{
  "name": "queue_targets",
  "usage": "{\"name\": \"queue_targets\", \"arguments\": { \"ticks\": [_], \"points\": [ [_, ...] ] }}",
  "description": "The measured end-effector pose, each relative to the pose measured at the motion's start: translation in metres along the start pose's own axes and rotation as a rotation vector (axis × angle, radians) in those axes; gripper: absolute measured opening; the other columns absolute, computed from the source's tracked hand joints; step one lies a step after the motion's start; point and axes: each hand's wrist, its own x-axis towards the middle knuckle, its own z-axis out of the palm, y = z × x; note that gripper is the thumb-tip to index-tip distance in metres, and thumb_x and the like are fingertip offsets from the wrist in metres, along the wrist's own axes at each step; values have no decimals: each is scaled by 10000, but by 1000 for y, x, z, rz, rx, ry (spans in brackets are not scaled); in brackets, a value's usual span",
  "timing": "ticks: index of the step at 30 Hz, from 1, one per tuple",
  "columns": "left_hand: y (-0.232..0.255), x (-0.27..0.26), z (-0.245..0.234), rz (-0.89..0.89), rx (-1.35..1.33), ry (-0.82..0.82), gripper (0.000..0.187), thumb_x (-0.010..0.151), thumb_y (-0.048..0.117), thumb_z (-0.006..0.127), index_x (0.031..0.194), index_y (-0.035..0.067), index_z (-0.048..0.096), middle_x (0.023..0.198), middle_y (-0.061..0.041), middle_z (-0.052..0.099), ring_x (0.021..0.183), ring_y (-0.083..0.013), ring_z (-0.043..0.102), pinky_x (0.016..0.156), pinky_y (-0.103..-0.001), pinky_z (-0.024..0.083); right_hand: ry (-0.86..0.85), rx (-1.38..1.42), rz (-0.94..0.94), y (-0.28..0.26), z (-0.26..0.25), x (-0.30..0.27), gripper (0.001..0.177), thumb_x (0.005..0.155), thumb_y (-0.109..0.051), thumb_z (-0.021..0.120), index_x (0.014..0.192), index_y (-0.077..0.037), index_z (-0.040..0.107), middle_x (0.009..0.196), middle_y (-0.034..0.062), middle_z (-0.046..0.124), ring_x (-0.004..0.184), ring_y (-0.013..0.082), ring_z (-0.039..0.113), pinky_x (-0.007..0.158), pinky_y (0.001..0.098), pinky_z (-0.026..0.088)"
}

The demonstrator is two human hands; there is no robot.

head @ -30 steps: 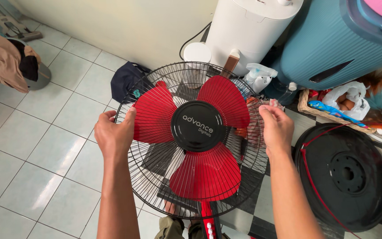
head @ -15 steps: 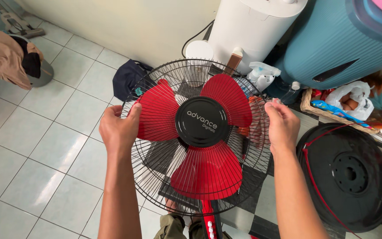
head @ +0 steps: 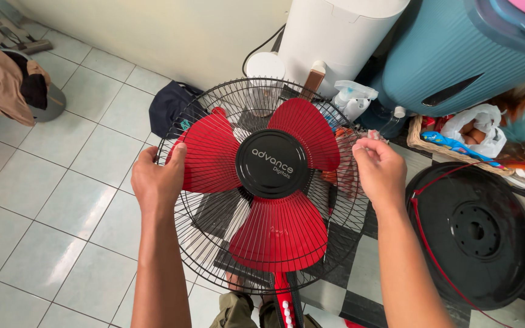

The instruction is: The person assembles a standing fan by attaching the front cage, mounting the red fan blades onto the motor hub, securing them with a nut, and then attaching the rear cage. The task is completed with the fan fully assembled.

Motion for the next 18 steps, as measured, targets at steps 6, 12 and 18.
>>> {"name": "queue_targets", "arguments": {
  "ticks": [6, 12, 18],
  "points": [
    [2, -3, -5, 37, 21, 21, 735, 834, 460, 786, 1309, -73, 614, 1302, -278, 625, 1205, -397, 615, 999, -468, 482, 23, -260, -54, -14, -4, -8, 244, 903, -214, 739, 1074, -41, 754, 1258, 103, 739, 945, 164, 697, 821, 294, 544],
    [4, -6, -7, 33, 35, -38, 734, 843, 468, 778, 1338, -47, 607, 1293, -261, 641, 1197, -374, 641, 1020, -453, 494, 14, -344, -199, -9, -7, -13, 245, 911, -215, 752, 1074, -33, 756, 1128, 118, 747, 970, 205, 712, 868, 333, 546],
    [3, -14, -8, 66, 2, -16, 723, 858, 463, 778, 1345, -37, 586, 1347, -253, 577, 1221, -381, 592, 998, -467, 485, 38, -263, -340, -5, -12, -18, 201, 938, -148, 745, 1095, -22, 746, 1306, 131, 698, 1240, 249, 671, 1007, 350, 535]
  ]
}}
